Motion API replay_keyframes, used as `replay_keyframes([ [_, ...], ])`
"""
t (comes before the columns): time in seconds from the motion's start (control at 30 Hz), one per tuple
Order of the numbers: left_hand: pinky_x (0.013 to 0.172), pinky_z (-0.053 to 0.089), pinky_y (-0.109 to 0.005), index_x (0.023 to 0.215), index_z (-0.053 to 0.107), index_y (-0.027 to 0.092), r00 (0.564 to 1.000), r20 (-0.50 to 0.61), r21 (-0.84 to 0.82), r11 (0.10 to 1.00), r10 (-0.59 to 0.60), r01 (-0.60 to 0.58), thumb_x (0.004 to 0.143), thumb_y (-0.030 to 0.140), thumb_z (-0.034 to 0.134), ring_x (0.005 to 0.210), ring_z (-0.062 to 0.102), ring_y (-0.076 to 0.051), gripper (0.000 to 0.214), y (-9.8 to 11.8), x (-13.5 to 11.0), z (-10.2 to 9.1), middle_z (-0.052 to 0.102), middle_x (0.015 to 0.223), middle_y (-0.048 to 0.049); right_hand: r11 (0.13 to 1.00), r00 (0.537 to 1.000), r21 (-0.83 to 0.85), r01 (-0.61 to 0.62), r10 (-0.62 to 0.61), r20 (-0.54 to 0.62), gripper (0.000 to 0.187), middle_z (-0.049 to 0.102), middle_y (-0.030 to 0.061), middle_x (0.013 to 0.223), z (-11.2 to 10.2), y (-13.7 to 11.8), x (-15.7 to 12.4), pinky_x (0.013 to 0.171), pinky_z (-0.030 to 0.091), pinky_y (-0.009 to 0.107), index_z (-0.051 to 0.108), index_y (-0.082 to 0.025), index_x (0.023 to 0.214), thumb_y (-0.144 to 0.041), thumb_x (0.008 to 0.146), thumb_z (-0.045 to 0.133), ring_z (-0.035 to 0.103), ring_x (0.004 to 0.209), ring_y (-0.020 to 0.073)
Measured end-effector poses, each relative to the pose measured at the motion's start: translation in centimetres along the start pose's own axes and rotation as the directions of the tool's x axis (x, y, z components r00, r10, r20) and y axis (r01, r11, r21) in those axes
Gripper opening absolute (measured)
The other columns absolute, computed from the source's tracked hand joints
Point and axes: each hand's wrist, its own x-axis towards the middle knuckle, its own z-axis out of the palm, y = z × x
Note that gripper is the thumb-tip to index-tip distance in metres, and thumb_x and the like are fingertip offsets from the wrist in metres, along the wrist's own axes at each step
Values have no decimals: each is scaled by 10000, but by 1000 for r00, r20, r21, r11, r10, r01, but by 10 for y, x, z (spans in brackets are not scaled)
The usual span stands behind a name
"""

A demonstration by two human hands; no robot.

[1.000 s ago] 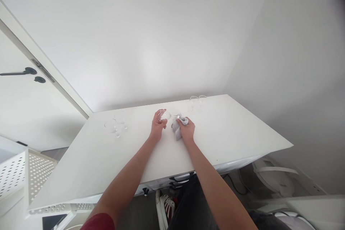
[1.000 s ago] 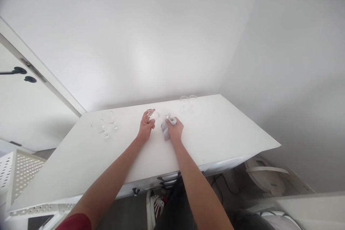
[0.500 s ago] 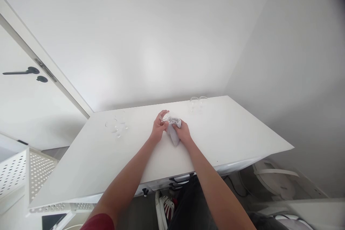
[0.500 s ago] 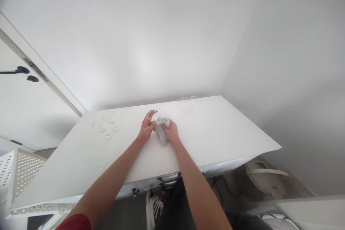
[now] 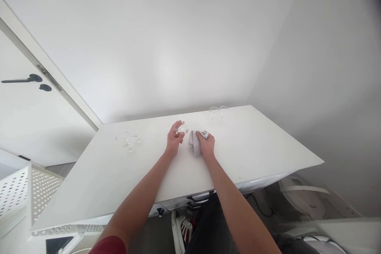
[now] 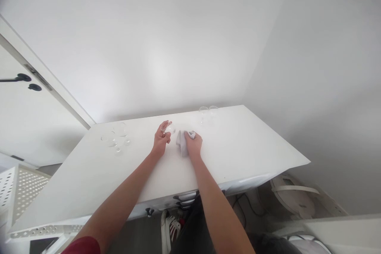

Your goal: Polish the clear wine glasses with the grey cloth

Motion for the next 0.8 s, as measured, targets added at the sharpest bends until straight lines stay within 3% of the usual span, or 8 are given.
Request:
replay_keyframes([
  [0.1, 497, 395, -244, 1337, 612, 303, 999, -43, 30, 1000, -5, 6, 831, 458, 766, 579, 429, -50, 551, -1, 0, -2, 564, 1451, -119, 998, 998, 60, 27, -30, 49, 200, 656, 9, 777, -3, -1, -1, 628, 467, 286, 610, -208, 830, -351, 692, 637, 574, 710, 189],
  [0.17, 503, 398, -248, 1317, 636, 311, 997, -70, 53, 998, -18, 21, 822, 451, 776, 574, 428, -52, 532, 0, 0, -3, 571, 1439, -104, 991, 983, 30, 129, -132, 131, 223, 670, 8, 862, -3, -4, -4, 680, 493, 292, 625, -225, 890, -252, 673, 579, 604, 769, 195],
  [0.3, 507, 387, -246, 1286, 658, 323, 995, -93, 101, 994, -26, 35, 820, 430, 783, 549, 397, -43, 494, 0, 1, -3, 585, 1410, -83, 901, 873, -159, 404, -328, 361, 318, 674, 7, 1066, 0, -9, -16, 740, 499, 300, 704, -261, 938, -150, 709, 513, 623, 790, 169],
  [0.4, 514, 385, -241, 1276, 660, 329, 995, -97, 154, 987, -28, 43, 827, 406, 780, 535, 361, -36, 471, -1, 1, -4, 610, 1373, -72, 803, 802, -302, 513, -324, 502, 373, 666, -21, 1213, 5, -9, -23, 709, 483, 295, 740, -300, 995, -120, 743, 531, 622, 748, 137],
  [0.5, 503, 383, -239, 1269, 662, 329, 994, -104, 190, 981, -23, 43, 822, 392, 784, 524, 334, -32, 467, -3, 2, -4, 619, 1364, -67, 730, 763, -381, 567, -292, 576, 394, 682, -33, 1231, 8, -8, -25, 714, 481, 294, 748, -314, 1011, -94, 754, 546, 650, 848, 157],
  [0.63, 489, 404, -238, 1290, 655, 323, 995, -88, 141, 988, -45, 57, 804, 405, 799, 536, 393, -36, 514, -6, 2, -4, 606, 1395, -82, 681, 760, -443, 583, -263, 594, 410, 678, -19, 1260, 9, -7, -25, 737, 493, 297, 750, -319, 1040, -81, 767, 557, 636, 1055, 202],
  [0.8, 489, 446, -244, 1424, 553, 334, 996, -45, 75, 994, -81, 84, 847, 471, 756, 506, 409, -19, 627, -5, 1, -3, 564, 1472, -130, 683, 810, -497, 535, -247, 532, 384, 689, 15, 1234, 9, -7, -27, 765, 491, 319, 745, -302, 1032, -78, 782, 559, 615, 1085, 227],
])
